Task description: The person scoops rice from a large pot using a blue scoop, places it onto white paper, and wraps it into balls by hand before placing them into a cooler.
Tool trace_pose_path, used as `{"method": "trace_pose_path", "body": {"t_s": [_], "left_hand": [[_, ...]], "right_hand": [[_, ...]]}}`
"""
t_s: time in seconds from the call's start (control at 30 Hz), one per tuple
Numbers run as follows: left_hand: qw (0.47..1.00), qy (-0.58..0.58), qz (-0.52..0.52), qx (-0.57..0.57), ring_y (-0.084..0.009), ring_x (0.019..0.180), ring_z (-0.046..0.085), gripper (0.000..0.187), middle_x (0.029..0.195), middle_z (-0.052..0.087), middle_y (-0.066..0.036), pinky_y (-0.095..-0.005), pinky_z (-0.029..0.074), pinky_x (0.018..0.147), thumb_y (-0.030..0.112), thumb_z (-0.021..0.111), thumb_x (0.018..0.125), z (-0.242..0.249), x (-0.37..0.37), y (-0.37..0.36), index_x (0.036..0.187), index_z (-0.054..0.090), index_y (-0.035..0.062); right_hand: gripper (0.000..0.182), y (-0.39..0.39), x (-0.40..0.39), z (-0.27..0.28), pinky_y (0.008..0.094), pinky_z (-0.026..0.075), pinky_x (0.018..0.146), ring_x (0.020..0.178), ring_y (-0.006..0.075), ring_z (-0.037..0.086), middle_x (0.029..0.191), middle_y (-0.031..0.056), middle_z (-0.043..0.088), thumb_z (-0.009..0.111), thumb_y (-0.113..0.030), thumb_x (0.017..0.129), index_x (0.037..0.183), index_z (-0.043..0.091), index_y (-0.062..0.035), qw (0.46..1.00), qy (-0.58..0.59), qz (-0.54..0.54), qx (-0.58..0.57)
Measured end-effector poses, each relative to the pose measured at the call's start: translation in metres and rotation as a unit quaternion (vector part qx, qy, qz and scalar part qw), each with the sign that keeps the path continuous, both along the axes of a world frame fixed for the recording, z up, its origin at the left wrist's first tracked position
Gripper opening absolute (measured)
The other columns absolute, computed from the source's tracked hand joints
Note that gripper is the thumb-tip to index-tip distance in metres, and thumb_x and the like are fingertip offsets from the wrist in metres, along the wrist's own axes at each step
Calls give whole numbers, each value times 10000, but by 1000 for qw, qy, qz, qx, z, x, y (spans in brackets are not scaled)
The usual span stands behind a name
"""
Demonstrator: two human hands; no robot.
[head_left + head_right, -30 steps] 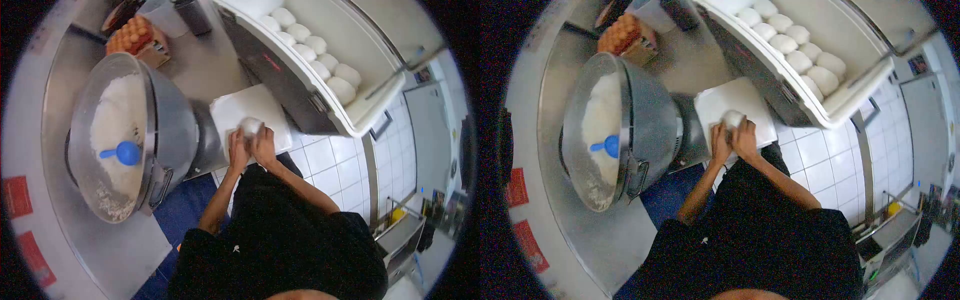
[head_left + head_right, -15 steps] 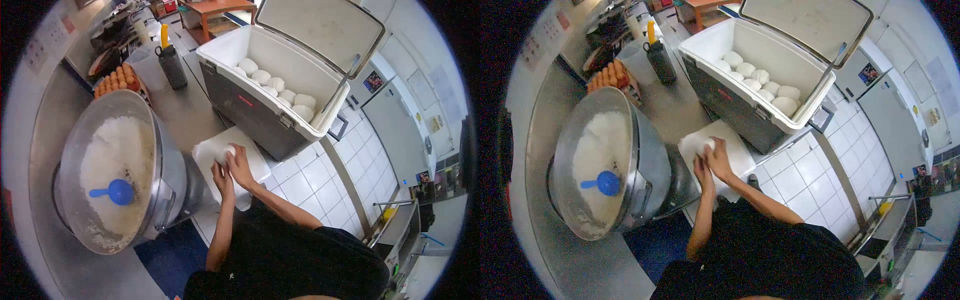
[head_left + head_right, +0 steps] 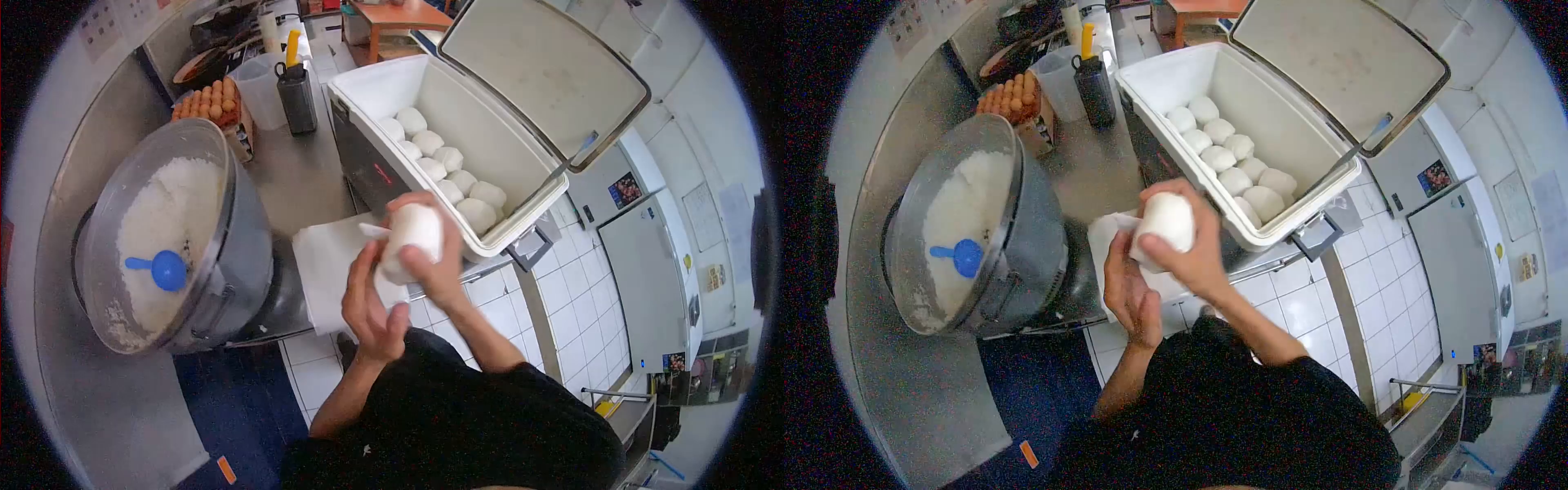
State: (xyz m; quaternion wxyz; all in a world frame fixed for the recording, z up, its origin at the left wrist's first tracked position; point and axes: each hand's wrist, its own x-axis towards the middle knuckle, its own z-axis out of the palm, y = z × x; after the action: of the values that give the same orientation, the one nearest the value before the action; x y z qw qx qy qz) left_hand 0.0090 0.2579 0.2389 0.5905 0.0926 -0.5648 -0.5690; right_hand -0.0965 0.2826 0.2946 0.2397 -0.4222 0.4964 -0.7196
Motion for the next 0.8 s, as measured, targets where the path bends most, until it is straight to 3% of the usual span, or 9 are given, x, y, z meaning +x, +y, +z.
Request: {"method": "trace_pose_path", "body": {"t_s": [0.17,0.23,0.3,0.43,0.5,0.57,0.63,0.73,0.8], "left_hand": [[978,83,-188,23,-334,1352,365,625,1405,411,-221,-461,235,1146,231,612,810,25,-45,41,1334,448,-68],[991,-22,-127,43,-337,1365,362,707,1450,387,-214,-519,265,1117,404,657,828,26,-50,37,1357,446,-14],[993,-74,-78,43,-332,1343,392,670,1443,407,-200,-537,296,1095,419,636,847,11,-39,30,1332,481,-17],[974,-154,72,151,-261,1082,589,448,1144,613,-169,-393,499,896,296,577,918,-14,5,37,1215,568,-39],[960,-210,100,154,-244,1049,600,442,1114,621,-158,-379,506,872,313,575,927,-25,39,47,1206,577,-30],[938,-272,154,151,-204,967,618,395,1050,635,-130,-356,517,823,291,567,951,-24,64,56,1194,587,-19],[920,-261,193,221,-195,988,614,322,1051,635,-118,-351,515,828,209,566,957,-23,82,65,1184,593,-18],[898,-299,249,207,-176,1006,608,258,1059,636,-113,-323,509,831,116,553,955,9,98,69,1167,600,-22],[892,-330,276,142,-155,980,617,247,1038,648,-102,-290,502,828,70,560,937,38,116,63,1166,605,-12]], "right_hand": [[435,33,-99,43,249,467,709,779,102,578,869,41,618,698,-404,787,1023,619,-48,994,-35,100,41],[418,6,-138,52,246,489,638,734,122,586,826,41,578,664,-401,804,1028,601,-53,993,-20,61,99],[523,-34,-177,35,321,497,756,843,194,641,952,158,674,703,-441,784,1056,644,1,972,140,1,190],[802,-94,-228,-80,355,487,893,1059,287,613,1198,216,610,694,-551,774,1294,519,34,899,244,7,363],[1042,-93,-229,-112,388,423,1015,1235,362,511,1359,264,490,655,-665,736,1411,356,71,826,293,96,472],[1107,-92,-222,-127,412,395,1050,1302,387,436,1409,300,414,613,-694,749,1457,244,73,814,254,72,517],[1098,-90,-220,-139,443,344,1093,1323,437,388,1403,358,372,617,-643,778,1402,221,169,827,228,76,509],[603,-86,-233,-179,526,335,1051,1280,424,397,1338,264,466,519,-418,923,1334,414,11,847,396,127,331],[578,-84,-249,-203,530,350,1035,1195,434,448,1292,266,481,547,-321,882,1329,422,25,826,464,191,257]]}}
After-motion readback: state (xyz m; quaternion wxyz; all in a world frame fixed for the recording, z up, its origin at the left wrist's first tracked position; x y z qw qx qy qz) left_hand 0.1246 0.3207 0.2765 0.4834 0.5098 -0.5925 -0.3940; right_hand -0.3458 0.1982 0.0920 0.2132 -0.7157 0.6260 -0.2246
